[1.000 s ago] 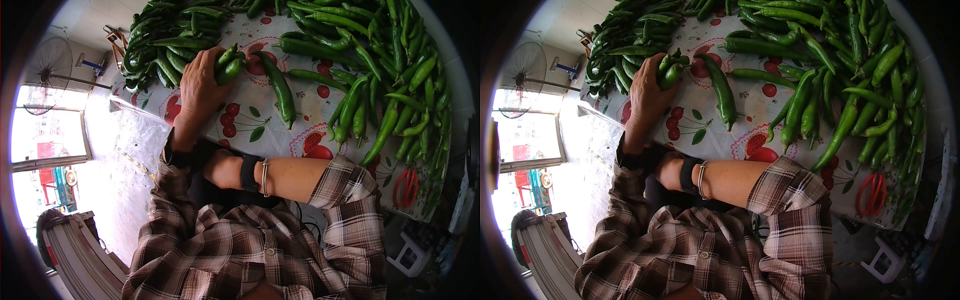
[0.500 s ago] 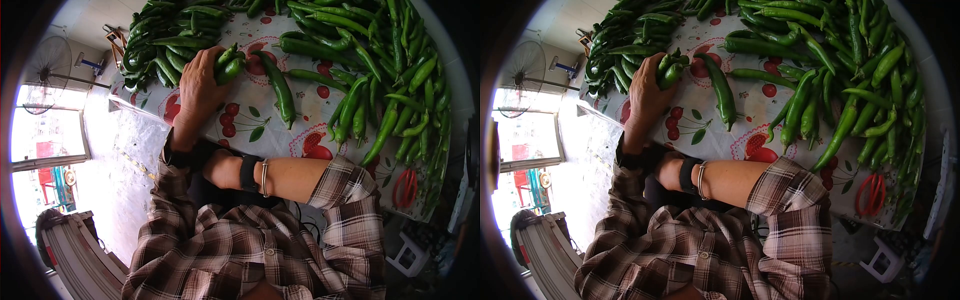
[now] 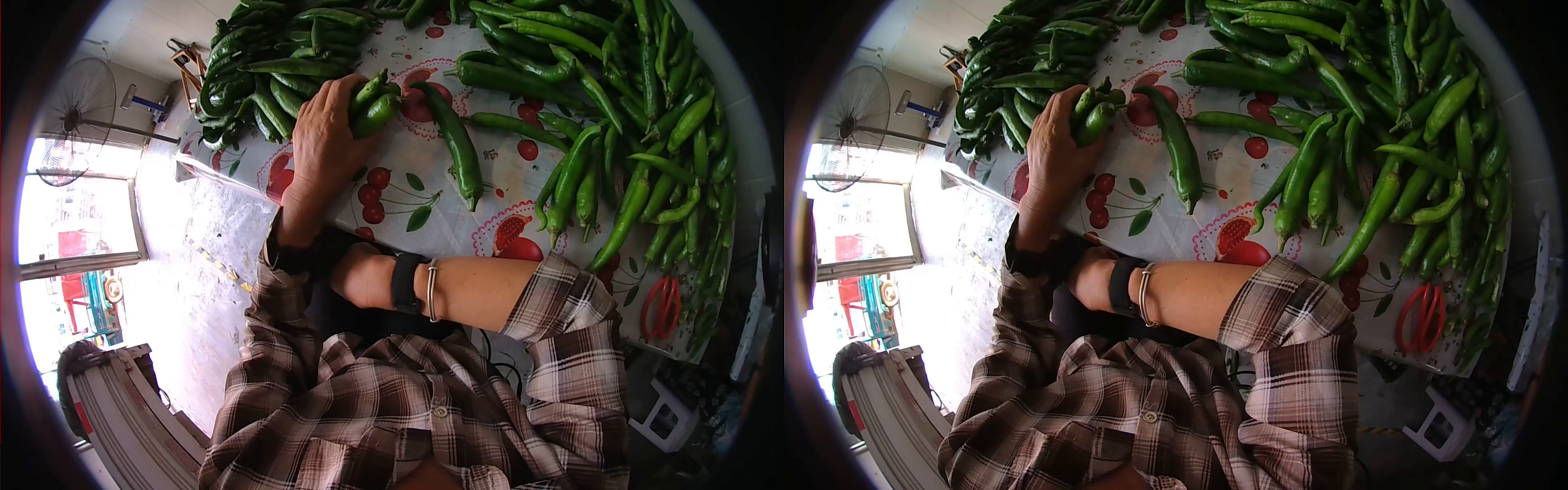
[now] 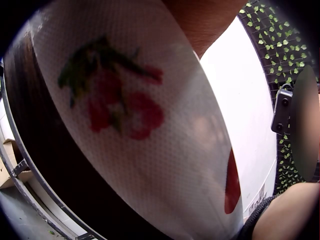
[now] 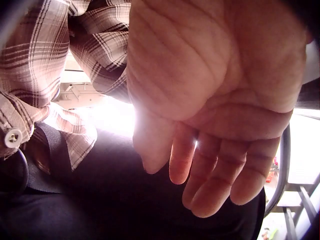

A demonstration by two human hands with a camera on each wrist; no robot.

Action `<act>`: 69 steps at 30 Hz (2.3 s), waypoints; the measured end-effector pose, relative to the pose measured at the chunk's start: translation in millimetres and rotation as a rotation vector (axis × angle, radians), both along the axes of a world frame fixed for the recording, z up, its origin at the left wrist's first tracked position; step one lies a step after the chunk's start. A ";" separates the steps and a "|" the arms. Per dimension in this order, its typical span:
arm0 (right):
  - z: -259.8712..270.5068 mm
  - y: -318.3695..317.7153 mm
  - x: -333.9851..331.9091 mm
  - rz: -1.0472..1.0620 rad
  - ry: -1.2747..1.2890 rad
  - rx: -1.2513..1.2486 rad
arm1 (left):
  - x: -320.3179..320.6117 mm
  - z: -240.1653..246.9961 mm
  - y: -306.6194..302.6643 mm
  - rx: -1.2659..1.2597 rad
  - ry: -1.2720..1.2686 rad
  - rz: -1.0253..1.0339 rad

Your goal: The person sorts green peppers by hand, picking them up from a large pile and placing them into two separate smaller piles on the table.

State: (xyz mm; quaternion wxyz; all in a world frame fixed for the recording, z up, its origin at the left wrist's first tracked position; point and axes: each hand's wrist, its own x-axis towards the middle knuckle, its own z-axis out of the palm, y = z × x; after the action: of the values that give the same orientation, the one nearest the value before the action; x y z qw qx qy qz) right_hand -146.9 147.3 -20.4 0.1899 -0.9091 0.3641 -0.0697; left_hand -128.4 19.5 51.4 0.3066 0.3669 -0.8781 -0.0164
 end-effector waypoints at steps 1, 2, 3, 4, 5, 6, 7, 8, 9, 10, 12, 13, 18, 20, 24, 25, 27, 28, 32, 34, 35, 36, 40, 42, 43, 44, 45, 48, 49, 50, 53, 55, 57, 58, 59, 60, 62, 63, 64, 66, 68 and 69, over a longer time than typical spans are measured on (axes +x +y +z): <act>-1.4 -0.2 0.9 0.000 0.000 0.000 | -0.1 0.3 0.2 0.002 0.000 0.000; -4.6 -0.7 2.5 0.010 0.012 0.009 | -0.1 0.0 0.1 0.002 0.001 0.000; -7.6 -1.3 4.1 0.020 0.024 0.017 | -0.1 -0.3 -0.2 0.005 0.001 0.002; -10.2 -2.2 5.5 0.020 0.024 0.018 | 0.0 -0.6 -0.4 0.007 0.000 0.004; -13.0 -3.4 6.8 0.051 0.055 0.043 | 0.0 -0.5 -0.3 0.008 0.001 0.005; -15.6 -4.3 8.3 0.083 0.085 0.068 | 0.0 0.0 -0.1 0.008 0.000 0.005; -18.5 -3.5 10.5 0.084 0.085 0.068 | 0.1 0.2 0.0 0.009 0.000 0.005; -21.2 -1.9 12.9 0.049 0.070 0.043 | 0.3 0.1 0.0 0.009 0.000 0.006; -24.1 -1.2 14.9 0.013 0.054 0.018 | 0.5 0.0 -0.1 0.010 -0.002 0.006; -27.4 -2.2 16.3 0.014 0.054 0.018 | 0.6 -0.1 -0.1 0.010 -0.005 0.006; -34.2 -4.2 18.7 0.046 0.045 0.035 | 0.5 0.3 0.4 0.012 -0.006 0.006; -27.7 -2.4 15.3 0.046 0.045 0.035 | 0.3 0.4 0.5 0.012 -0.007 0.007; -3.0 -1.6 -0.1 0.030 -0.026 0.047 | -0.3 -1.1 -0.6 0.002 0.016 0.010; 4.4 -4.9 -2.4 0.051 -0.036 0.056 | -0.6 -0.1 -0.2 0.004 0.014 0.014; -6.9 -1.6 1.5 -0.006 -0.099 0.022 | -0.2 -0.7 -1.4 0.006 0.000 0.019; -2.9 -2.0 -0.1 -0.006 -0.098 0.019 | -0.1 -0.5 -1.6 0.024 -0.020 0.028; 5.2 -2.2 -2.8 0.001 -0.071 0.030 | 0.1 -1.1 -2.3 0.013 -0.018 0.027; 3.0 -3.0 -1.5 0.000 -0.072 0.026 | 0.0 -0.9 -2.8 0.005 -0.016 0.025; -19.2 -4.9 10.8 -0.028 -0.101 0.040 | -0.7 1.5 -4.4 0.036 -0.022 0.048; -26.6 -5.0 14.4 -0.062 -0.146 0.043 | 0.1 2.1 -6.8 0.047 -0.030 0.057; -29.0 -5.3 14.9 -0.058 -0.178 -0.001 | 0.9 2.2 -8.3 0.039 -0.031 0.060; -31.3 -6.2 15.6 -0.053 -0.211 -0.045 | 2.1 2.3 -9.4 0.061 -0.033 0.017; -4.9 -10.0 3.1 0.108 -0.021 0.044 | 2.6 8.0 -11.4 0.042 -0.062 -0.145; -17.3 -9.6 8.1 0.087 -0.040 0.060 | 4.8 10.0 -9.7 0.022 -0.091 -0.204; -21.2 -9.0 9.1 0.092 -0.036 0.048 | 6.5 9.7 -7.9 0.024 -0.102 -0.210; -25.4 -8.2 9.5 0.085 -0.086 0.020 | 9.2 10.9 -6.2 0.023 -0.103 -0.215; -30.2 -8.8 8.8 0.077 -0.136 -0.008 | 11.5 12.8 -4.7 0.024 -0.105 -0.223; -11.1 -10.1 -4.7 0.168 -0.111 0.013 | 19.1 30.3 -1.9 0.055 -0.065 -0.218; -3.5 -9.3 -5.4 0.172 -0.107 0.008 | 21.5 36.9 -3.5 0.038 -0.036 -0.226; 3.5 -7.1 -5.6 0.165 -0.013 -0.016 | 24.2 43.7 -6.6 0.018 -0.038 -0.217; 9.2 -8.4 -4.7 0.184 0.133 0.003 | 31.4 64.2 -23.7 -0.067 -0.053 -0.177; 11.9 -10.1 -3.3 0.205 0.182 0.044 | 30.7 79.5 -37.3 -0.041 -0.023 -0.132; 16.3 -9.6 -2.1 0.183 0.237 0.092 | 31.2 89.3 -57.8 -0.111 -0.073 -0.131; 17.3 -9.9 -1.8 0.180 0.240 0.091 | 30.8 92.5 -70.9 -0.122 -0.103 -0.157; 18.0 -10.4 -1.7 0.185 0.239 0.108 | 30.6 95.3 -83.4 -0.134 -0.131 -0.182; 18.1 -10.8 -2.1 0.189 0.237 0.126 | 30.4 96.8 -93.6 -0.135 -0.127 -0.184; 14.4 -10.7 -2.3 0.189 0.206 0.136 | 30.9 97.4 -111.4 -0.190 -0.276 -0.164; 12.8 -10.6 -2.0 0.192 0.170 0.146 | 31.0 97.1 -118.2 -0.190 -0.275 -0.165; 12.9 -10.6 -1.0 0.192 0.171 0.147 | 34.4 90.6 -129.5 -0.143 -0.331 -0.162; 13.5 -11.3 1.5 0.191 0.229 0.167 | 38.9 85.0 -140.2 -0.094 -0.385 -0.160; 14.5 -12.0 2.4 0.197 0.251 0.168 | 46.2 77.6 -151.9 -0.013 -0.407 -0.122; 14.3 -11.4 2.5 0.204 0.271 0.167 | 48.9 74.3 -156.6 -0.007 -0.407 -0.125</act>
State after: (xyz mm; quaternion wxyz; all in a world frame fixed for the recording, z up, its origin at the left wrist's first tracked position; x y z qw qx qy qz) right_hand -144.3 135.9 -6.2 0.2197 -0.9236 0.2966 0.1036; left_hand -79.5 -137.1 125.7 0.1225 0.3066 -0.9430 0.0424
